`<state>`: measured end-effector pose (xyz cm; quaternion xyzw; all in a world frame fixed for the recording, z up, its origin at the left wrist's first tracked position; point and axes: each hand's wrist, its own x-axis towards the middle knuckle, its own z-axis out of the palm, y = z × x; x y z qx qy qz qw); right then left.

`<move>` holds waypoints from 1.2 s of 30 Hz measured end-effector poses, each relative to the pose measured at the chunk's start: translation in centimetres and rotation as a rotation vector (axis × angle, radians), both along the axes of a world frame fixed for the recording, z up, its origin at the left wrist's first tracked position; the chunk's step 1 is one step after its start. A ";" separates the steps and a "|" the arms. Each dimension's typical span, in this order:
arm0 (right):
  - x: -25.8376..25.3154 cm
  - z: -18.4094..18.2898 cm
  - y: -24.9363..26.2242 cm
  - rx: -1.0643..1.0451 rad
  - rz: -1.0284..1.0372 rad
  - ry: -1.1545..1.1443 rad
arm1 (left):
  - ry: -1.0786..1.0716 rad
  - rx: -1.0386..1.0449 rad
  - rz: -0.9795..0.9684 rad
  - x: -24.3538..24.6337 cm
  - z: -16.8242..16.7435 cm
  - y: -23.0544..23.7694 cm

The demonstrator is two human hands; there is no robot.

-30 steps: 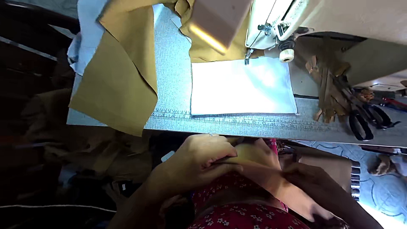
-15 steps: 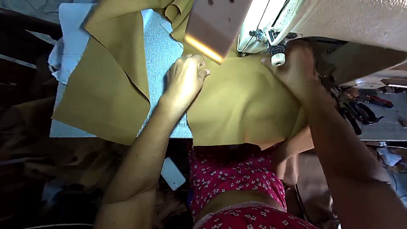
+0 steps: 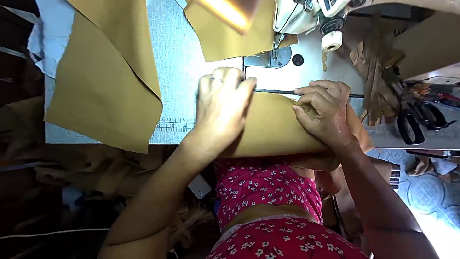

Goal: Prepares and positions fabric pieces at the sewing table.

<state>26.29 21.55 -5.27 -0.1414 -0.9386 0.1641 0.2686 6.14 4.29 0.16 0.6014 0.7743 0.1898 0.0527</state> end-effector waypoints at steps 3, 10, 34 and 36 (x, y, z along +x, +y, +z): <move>0.0 -0.1 0.0 0.013 0.020 0.030 | -0.026 0.097 -0.146 0.9 -1.4 2.1; 0.1 -0.3 -0.4 0.097 0.083 0.121 | -0.074 0.158 -0.186 0.8 -3.7 2.5; 0.3 -0.2 0.4 -0.090 0.088 0.107 | 0.011 0.383 -0.192 2.2 -3.7 1.6; 0.4 -0.2 0.5 -0.104 0.089 0.136 | 0.034 0.389 -0.202 2.3 -3.4 1.5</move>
